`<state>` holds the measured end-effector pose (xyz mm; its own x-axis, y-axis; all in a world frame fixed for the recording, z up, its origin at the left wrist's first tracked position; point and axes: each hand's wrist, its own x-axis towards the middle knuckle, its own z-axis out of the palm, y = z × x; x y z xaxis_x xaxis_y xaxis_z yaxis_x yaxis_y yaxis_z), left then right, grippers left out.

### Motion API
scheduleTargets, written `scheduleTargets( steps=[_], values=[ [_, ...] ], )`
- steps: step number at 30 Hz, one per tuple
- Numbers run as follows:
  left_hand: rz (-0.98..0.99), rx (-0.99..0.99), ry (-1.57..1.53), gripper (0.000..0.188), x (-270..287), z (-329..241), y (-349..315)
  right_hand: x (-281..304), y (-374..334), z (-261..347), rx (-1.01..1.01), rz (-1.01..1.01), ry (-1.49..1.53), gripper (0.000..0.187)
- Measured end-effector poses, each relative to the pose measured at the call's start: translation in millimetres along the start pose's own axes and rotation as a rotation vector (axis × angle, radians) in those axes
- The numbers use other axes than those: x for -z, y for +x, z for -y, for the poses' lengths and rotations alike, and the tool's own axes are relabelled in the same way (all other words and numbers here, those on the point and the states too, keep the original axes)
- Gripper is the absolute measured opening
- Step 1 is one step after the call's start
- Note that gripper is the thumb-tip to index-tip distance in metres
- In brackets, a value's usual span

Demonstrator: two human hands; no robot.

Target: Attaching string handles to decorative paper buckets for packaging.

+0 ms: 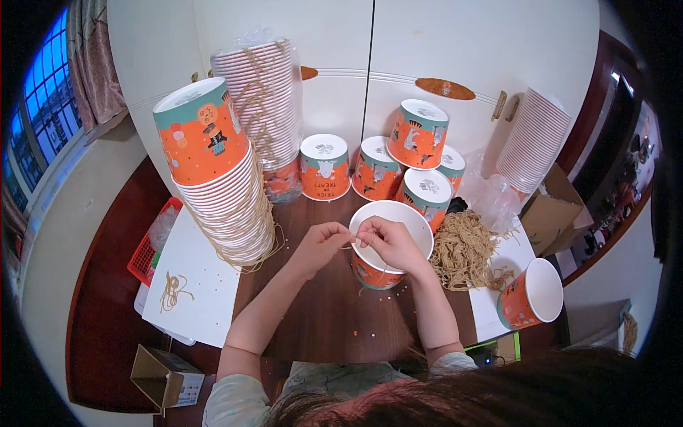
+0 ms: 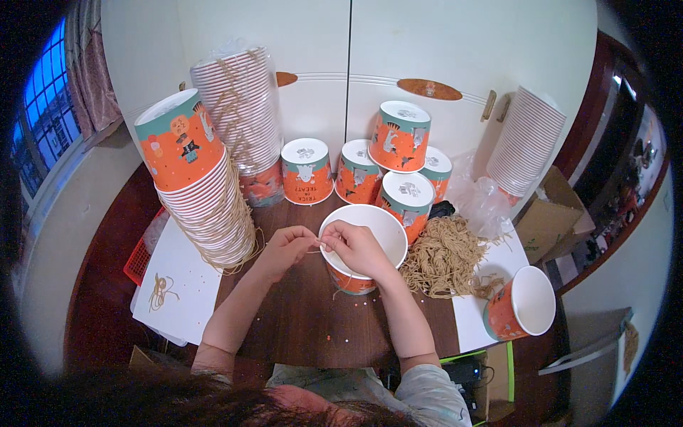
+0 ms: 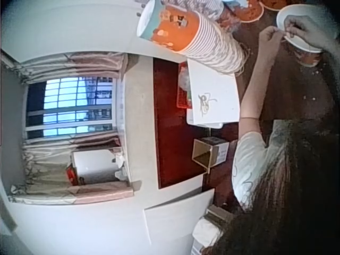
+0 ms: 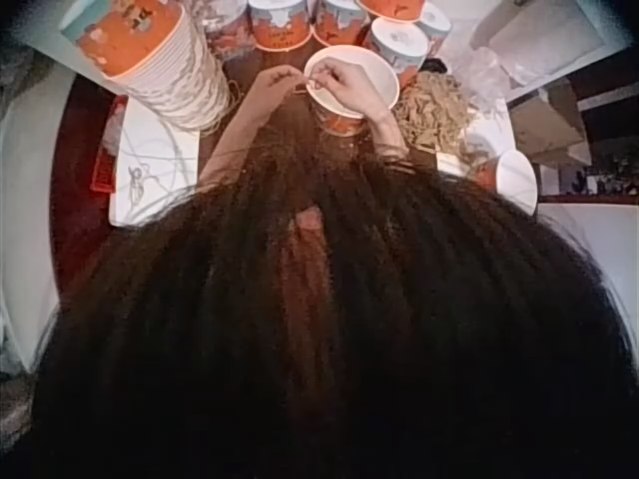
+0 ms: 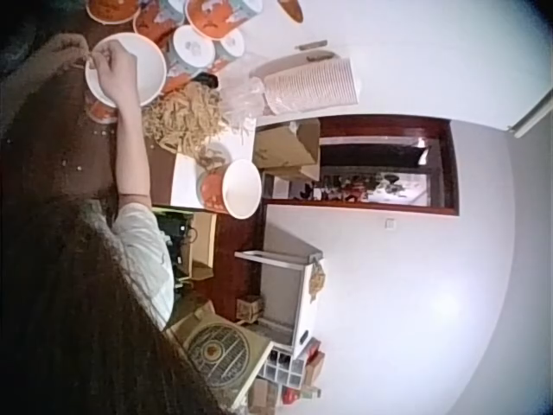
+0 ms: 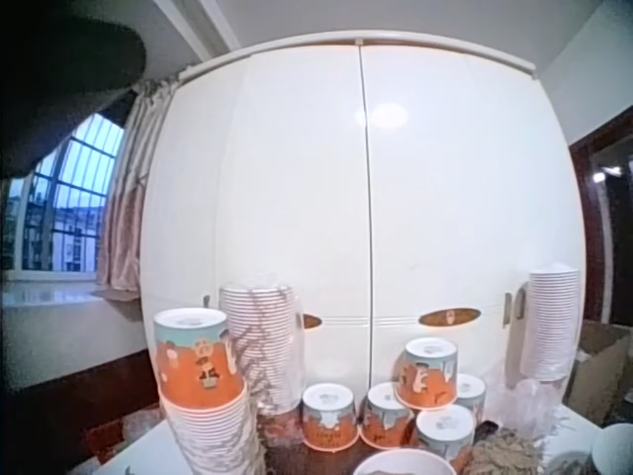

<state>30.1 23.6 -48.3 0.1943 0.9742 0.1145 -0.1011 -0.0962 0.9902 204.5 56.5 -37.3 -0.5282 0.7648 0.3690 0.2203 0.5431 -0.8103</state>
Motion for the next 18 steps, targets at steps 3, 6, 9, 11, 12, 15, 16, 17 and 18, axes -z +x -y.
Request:
scheduleTargets(
  steps=[3, 6, 9, 11, 12, 15, 16, 17, 18],
  values=[
    [-0.016, -0.018, 0.013, 0.009, 2.3, 4.3, 1.3, 0.3, -0.3, -1.2, 0.009, -0.009, 0.001, 0.01],
    [-0.026, -0.14, 0.066, 0.009, 1.7, 12.5, 3.8, 0.9, -0.1, 1.3, 0.005, -0.006, -0.019, 0.011],
    [-0.074, -0.151, 0.196, 0.008, -1.1, 6.7, 0.8, 1.8, -0.5, 3.5, -0.013, 0.001, -0.049, 0.011],
    [-0.088, -0.161, 0.207, 0.007, -2.8, 5.9, 0.8, 2.2, -1.1, 4.1, -0.023, 0.003, -0.059, 0.012],
    [-0.104, -0.17, 0.217, 0.007, -3.4, 5.6, 0.9, 2.2, -1.5, 4.4, -0.023, 0.0, -0.065, 0.012],
    [-0.151, -0.22, 0.281, 0.006, -1.4, 10.0, 2.0, 1.9, -0.7, 9.6, -0.031, 0.011, -0.08, 0.011],
    [-0.153, -0.22, 0.281, 0.006, 0.0, 10.0, 1.9, 1.7, 0.0, 11.1, -0.04, 0.023, -0.092, 0.01],
    [-0.168, -0.225, 0.281, 0.006, 0.7, 9.5, 1.9, 1.9, -0.4, 10.8, -0.041, 0.021, -0.092, 0.01],
    [-0.183, -0.231, 0.281, 0.005, 1.1, 9.0, 2.2, 2.1, -0.5, 10.1, -0.035, 0.024, -0.098, 0.01]
  ],
)
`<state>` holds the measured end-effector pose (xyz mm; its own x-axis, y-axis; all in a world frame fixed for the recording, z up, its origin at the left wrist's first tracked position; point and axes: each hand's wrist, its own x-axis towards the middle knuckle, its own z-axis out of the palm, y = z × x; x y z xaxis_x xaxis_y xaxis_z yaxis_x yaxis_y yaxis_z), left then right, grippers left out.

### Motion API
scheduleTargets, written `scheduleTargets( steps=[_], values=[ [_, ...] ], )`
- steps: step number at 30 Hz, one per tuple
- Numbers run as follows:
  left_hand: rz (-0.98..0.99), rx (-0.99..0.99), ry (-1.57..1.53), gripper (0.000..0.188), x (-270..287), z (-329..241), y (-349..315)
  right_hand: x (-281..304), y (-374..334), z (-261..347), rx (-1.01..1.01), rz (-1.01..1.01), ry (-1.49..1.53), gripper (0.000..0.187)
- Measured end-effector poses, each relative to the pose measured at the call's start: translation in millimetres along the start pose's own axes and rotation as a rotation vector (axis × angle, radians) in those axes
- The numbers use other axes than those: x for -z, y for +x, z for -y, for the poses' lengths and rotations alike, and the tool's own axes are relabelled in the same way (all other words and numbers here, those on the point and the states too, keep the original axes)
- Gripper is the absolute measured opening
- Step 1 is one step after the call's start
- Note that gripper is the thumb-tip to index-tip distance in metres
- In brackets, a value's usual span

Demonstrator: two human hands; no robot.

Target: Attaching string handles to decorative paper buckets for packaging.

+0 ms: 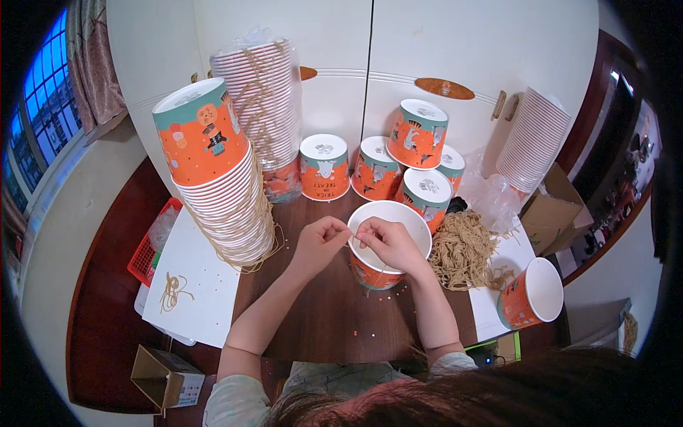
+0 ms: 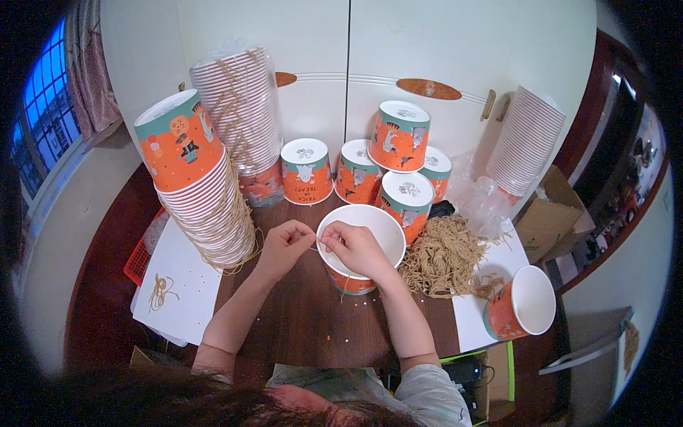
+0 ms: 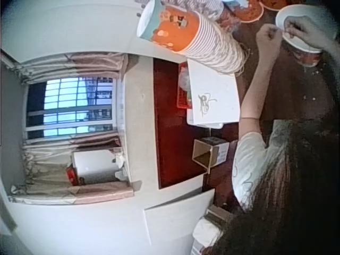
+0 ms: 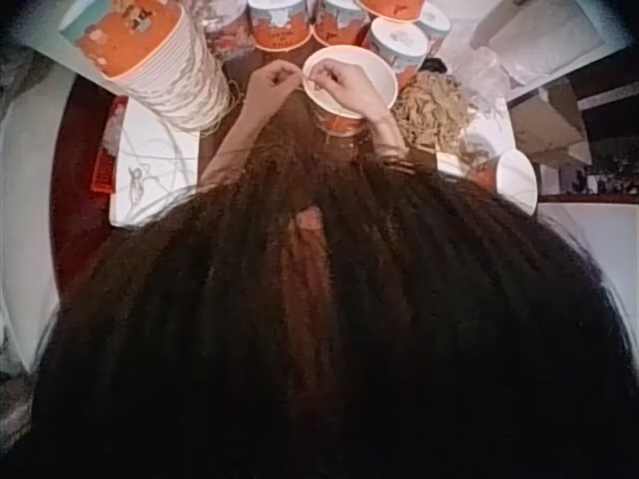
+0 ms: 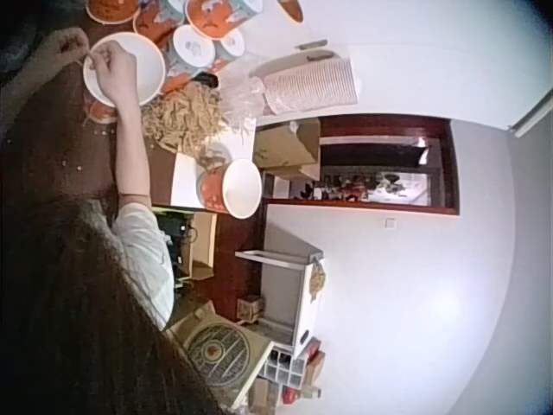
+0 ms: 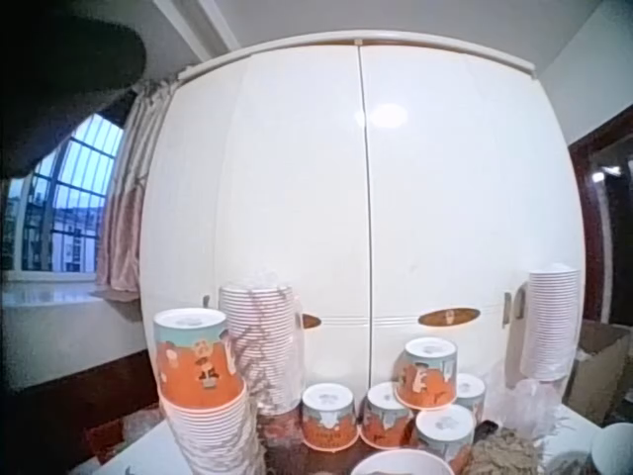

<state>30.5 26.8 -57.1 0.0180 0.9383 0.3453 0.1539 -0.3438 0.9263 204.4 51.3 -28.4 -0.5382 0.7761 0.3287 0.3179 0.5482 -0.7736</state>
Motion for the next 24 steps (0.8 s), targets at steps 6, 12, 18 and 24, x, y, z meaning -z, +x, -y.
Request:
scheduleTargets(
  steps=[6, 12, 18, 24],
  values=[
    [-0.039, -0.031, 0.001, 0.007, -2.4, 3.4, 2.2, 0.4, -0.8, -0.4, 0.052, 0.029, -0.022, 0.008],
    [-0.082, -0.168, 0.118, 0.007, -4.3, 6.6, 2.4, 1.4, -1.5, 1.3, 0.137, 0.031, -0.049, 0.006],
    [0.035, -0.149, 0.113, 0.007, 7.1, -0.5, 8.1, -0.4, -5.1, 2.3, 0.039, 0.011, 0.103, 0.008],
    [0.123, -0.133, 0.192, 0.011, 29.8, -15.6, 4.0, -8.6, -26.5, 44.0, 0.161, 0.1, -0.041, 0.009]
  ],
)
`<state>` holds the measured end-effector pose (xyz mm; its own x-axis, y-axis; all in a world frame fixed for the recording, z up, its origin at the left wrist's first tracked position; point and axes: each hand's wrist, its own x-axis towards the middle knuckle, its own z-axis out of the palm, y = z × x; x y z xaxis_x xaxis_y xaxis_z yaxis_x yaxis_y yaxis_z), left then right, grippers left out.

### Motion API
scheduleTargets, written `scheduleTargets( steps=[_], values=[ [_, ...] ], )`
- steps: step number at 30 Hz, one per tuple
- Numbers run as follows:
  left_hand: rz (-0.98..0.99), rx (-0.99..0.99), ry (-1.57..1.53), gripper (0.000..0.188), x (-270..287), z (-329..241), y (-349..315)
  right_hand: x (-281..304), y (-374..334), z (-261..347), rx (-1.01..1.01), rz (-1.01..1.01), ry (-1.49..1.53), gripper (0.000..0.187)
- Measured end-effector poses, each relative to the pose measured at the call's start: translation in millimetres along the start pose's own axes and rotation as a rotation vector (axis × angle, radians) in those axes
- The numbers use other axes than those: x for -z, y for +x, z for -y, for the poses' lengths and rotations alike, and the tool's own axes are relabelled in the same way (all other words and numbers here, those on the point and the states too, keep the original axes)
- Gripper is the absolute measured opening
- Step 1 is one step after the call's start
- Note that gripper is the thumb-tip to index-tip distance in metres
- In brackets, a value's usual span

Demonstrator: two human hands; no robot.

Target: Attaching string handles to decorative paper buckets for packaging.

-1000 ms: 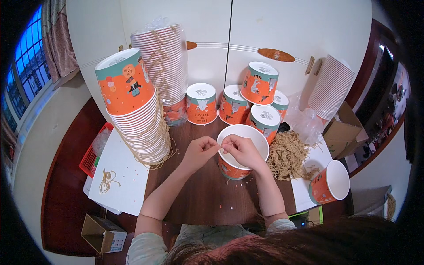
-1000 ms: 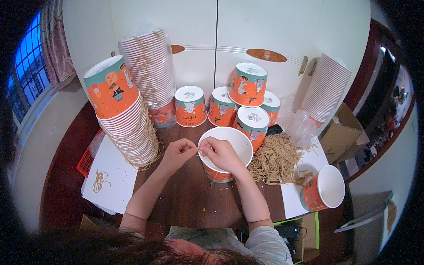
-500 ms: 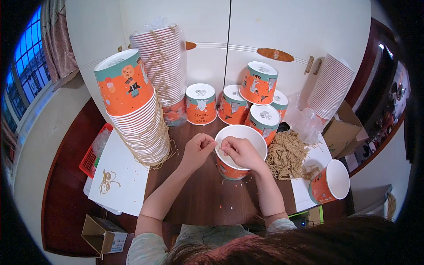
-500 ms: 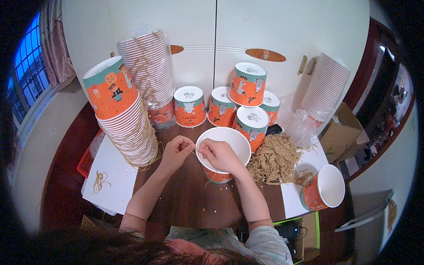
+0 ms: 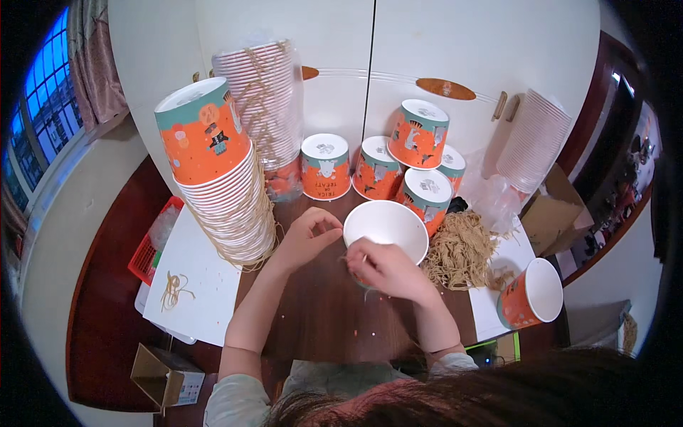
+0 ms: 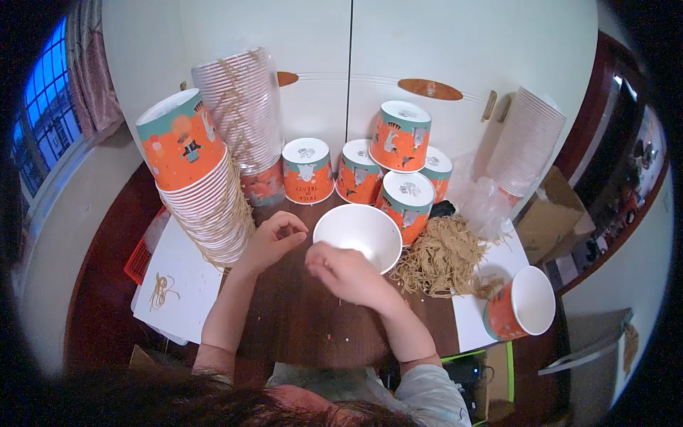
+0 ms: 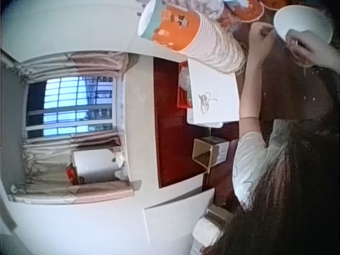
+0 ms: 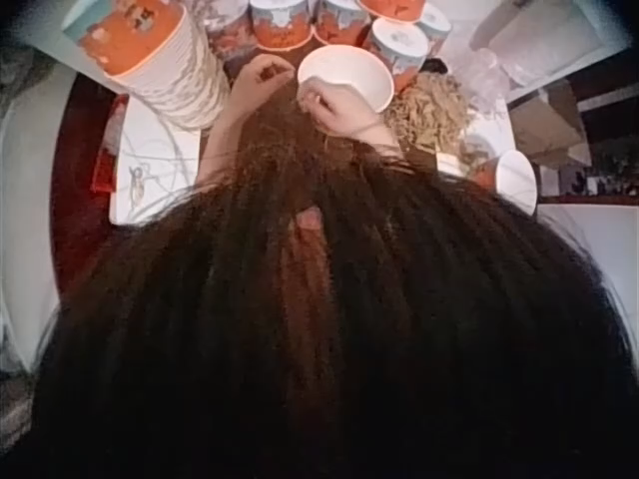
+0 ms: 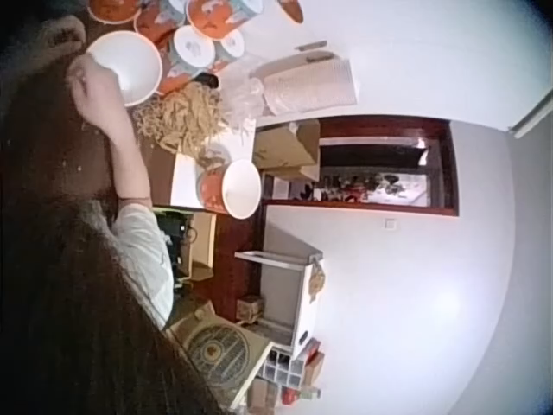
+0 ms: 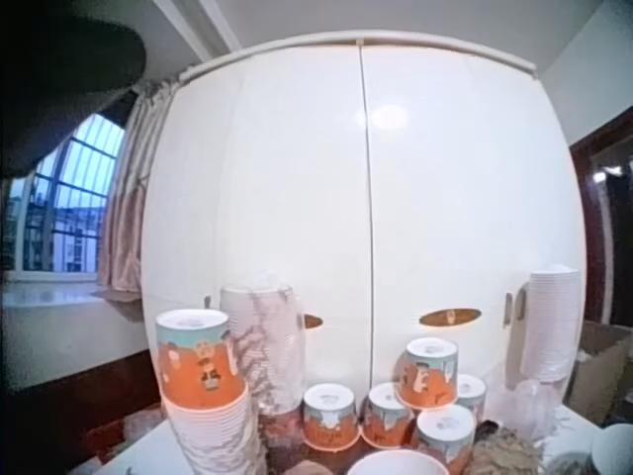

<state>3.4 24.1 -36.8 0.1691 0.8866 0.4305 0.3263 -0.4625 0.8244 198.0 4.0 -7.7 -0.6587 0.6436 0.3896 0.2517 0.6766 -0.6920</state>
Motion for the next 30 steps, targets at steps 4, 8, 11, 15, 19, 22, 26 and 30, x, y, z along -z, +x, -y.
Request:
scheduleTargets(
  steps=[4, 8, 11, 15, 19, 22, 26, 30],
  values=[
    [-0.001, 0.075, 0.01, 0.012, -0.5, -1.7, -7.5, -40.9, -12.1, 2.7, -0.004, 0.146, -0.154, 0.01],
    [-0.021, 0.269, -0.163, 0.012, -9.3, 26.9, -36.8, -80.1, -41.5, -3.6, 0.038, 0.152, -0.573, 0.014],
    [0.036, 0.463, -0.447, 0.013, -13.6, 36.1, -65.8, -97.3, -61.6, -15.8, 0.014, 0.049, -0.555, 0.016],
    [0.167, 0.566, -0.538, 0.019, -26.3, 38.9, -91.1, -114.3, -78.7, -21.0, -0.096, -0.127, -0.465, 0.017],
    [0.267, 0.47, -0.655, 0.019, -39.4, 38.4, -101.0, -129.3, -87.1, -23.1, -0.125, -0.21, -0.401, 0.018],
    [0.31, 0.416, -0.59, 0.013, -40.6, 45.9, -102.3, -139.2, -91.7, -25.7, -0.166, -0.257, -0.363, 0.016],
    [0.28, 0.556, -0.596, 0.01, -41.2, 48.3, -104.6, -149.7, -93.0, -31.0, -0.075, -0.318, -0.333, 0.021],
    [0.253, 0.59, -0.68, 0.009, -45.0, 51.4, -107.9, -149.6, -96.2, -29.7, -0.131, -0.235, -0.321, 0.024]
  ],
)
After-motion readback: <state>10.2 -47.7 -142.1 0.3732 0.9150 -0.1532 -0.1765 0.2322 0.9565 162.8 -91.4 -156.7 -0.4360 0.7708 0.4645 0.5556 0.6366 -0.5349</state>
